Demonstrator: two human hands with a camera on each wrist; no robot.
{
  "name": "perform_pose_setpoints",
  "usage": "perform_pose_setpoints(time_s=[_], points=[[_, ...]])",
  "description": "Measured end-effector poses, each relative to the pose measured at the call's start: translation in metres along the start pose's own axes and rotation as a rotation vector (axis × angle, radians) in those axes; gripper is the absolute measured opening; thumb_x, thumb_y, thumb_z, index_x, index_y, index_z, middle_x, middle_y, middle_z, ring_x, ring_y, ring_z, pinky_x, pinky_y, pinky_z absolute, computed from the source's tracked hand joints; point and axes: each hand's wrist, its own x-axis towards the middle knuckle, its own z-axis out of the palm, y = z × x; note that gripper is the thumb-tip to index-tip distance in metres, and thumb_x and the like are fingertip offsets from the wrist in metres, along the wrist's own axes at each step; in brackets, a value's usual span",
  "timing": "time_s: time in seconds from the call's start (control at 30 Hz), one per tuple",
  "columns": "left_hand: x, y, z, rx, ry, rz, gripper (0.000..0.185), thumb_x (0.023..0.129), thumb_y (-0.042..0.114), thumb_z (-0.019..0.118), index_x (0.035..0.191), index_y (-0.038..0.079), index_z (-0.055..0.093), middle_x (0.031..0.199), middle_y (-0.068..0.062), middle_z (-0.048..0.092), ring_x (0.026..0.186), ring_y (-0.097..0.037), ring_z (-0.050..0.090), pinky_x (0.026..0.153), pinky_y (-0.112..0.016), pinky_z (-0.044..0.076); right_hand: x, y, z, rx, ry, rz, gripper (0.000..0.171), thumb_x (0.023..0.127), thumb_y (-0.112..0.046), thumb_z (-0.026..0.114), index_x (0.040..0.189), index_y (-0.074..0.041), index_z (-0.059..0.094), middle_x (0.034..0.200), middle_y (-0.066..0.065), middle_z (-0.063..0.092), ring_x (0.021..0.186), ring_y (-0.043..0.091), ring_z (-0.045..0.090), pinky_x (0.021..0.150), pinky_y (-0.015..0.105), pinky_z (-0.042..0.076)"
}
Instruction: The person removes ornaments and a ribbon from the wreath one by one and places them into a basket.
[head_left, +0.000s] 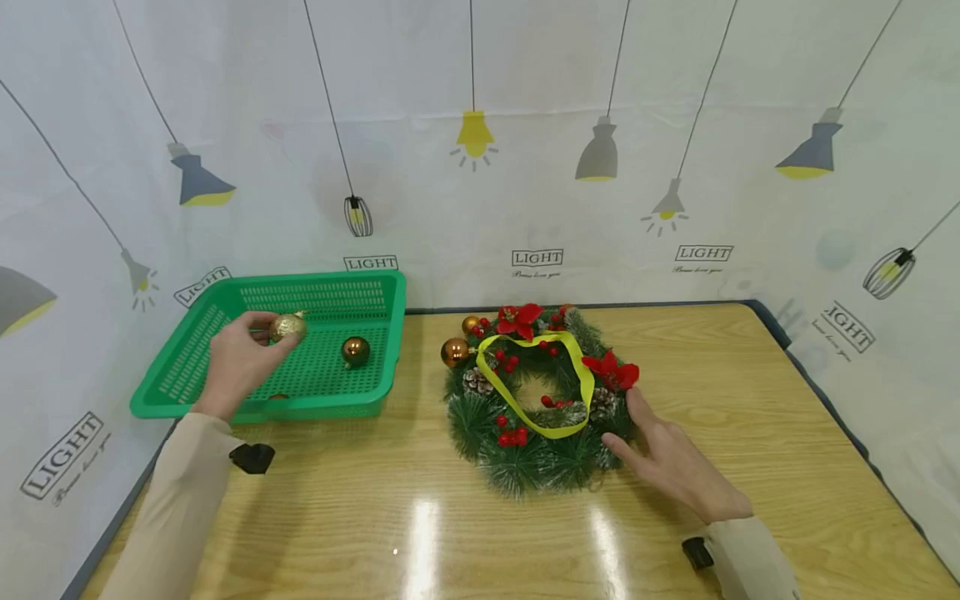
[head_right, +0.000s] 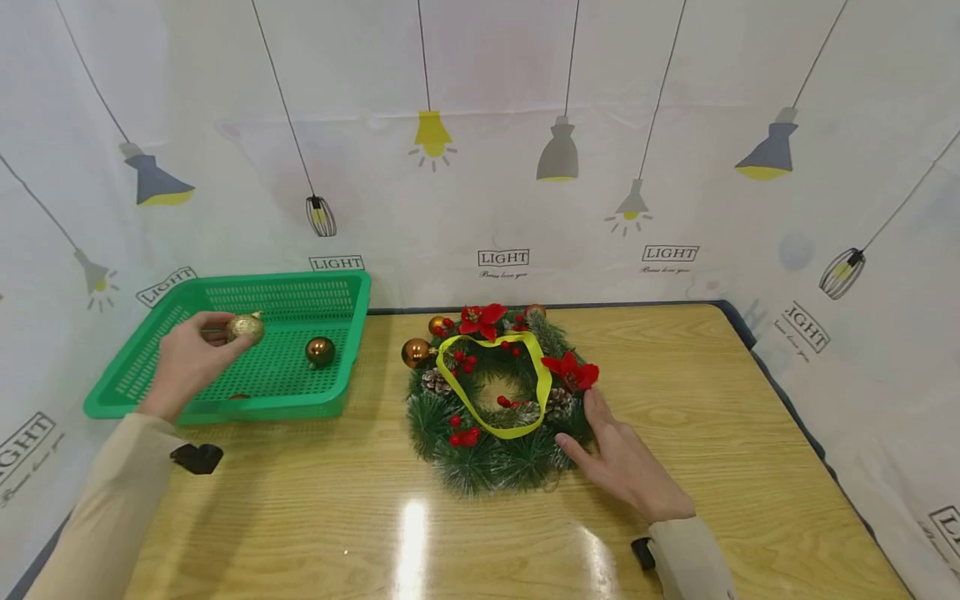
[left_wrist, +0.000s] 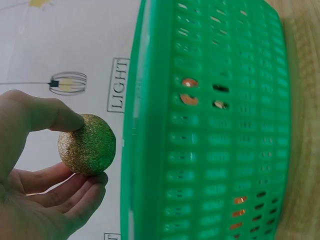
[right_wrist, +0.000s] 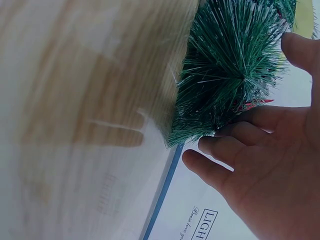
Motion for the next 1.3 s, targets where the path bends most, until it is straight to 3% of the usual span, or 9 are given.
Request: perform_pose_setpoints(time_s=[0.3,0.53,0.67,0.83,1.03,1.3], points=[[0.003,-0.021,0.006,0.006,-0.066,-0.039,0.067,0.101,0.041,0.059,0.143,-0.009,0.045,0.135,-0.035,0.054,0.122,-0.048,0.056,0.090,-0.059,0.055,-0.002,0.003,0.003,-0.001,-0.010,0.008,0.089,0.105,-0.049,0.049,0.161,0.002,0.003,0.164,0.031,0.014,0.140,0.050,0.040,0.113,0.065,0.038],[-0.001,-0.023,0.012,0.028,-0.056,-0.012,0.064,0.102,0.033,0.058,0.147,-0.009,0.042,0.143,-0.036,0.048,0.130,-0.051,0.049,0.098,-0.064,0.051,-0.002,0.004,0.003,-0.001,-0.021,0.020,0.090,0.105,-0.051,0.048,0.161,0.001,0.002,0.165,0.029,0.011,0.143,0.050,0.036,0.114,0.066,0.036],[-0.013,-0.007,0.015,0.005,-0.023,0.068,0.057,0.103,0.026,0.057,0.145,-0.010,0.045,0.141,-0.036,0.049,0.129,-0.051,0.049,0.101,-0.064,0.048,-0.003,0.003,0.002,-0.008,-0.016,0.011,0.089,0.105,-0.049,0.049,0.161,0.002,0.003,0.164,0.030,0.012,0.142,0.051,0.036,0.114,0.066,0.036],[-0.033,0.030,0.028,-0.018,0.041,0.222,0.045,0.100,0.016,0.060,0.138,-0.009,0.053,0.135,-0.031,0.055,0.123,-0.049,0.054,0.100,-0.062,0.050,-0.003,0.003,0.001,-0.015,-0.002,0.002,0.088,0.105,-0.048,0.050,0.161,0.003,0.004,0.164,0.031,0.014,0.140,0.050,0.039,0.113,0.065,0.038],[-0.051,0.067,0.050,-0.054,0.011,0.319,0.040,0.097,0.010,0.065,0.133,-0.007,0.059,0.128,-0.026,0.061,0.119,-0.044,0.059,0.099,-0.057,0.053,-0.002,0.001,0.000,0.005,-0.016,0.021,0.088,0.105,-0.048,0.050,0.161,0.002,0.003,0.164,0.030,0.012,0.142,0.051,0.036,0.115,0.066,0.035],[-0.062,0.077,0.072,-0.069,-0.004,0.383,0.038,0.094,0.005,0.068,0.129,-0.009,0.061,0.126,-0.026,0.063,0.117,-0.041,0.061,0.099,-0.055,0.055,0.001,0.001,0.001,-0.004,-0.009,0.006,0.088,0.105,-0.047,0.051,0.160,0.003,0.003,0.163,0.031,0.013,0.142,0.051,0.036,0.114,0.066,0.036]])
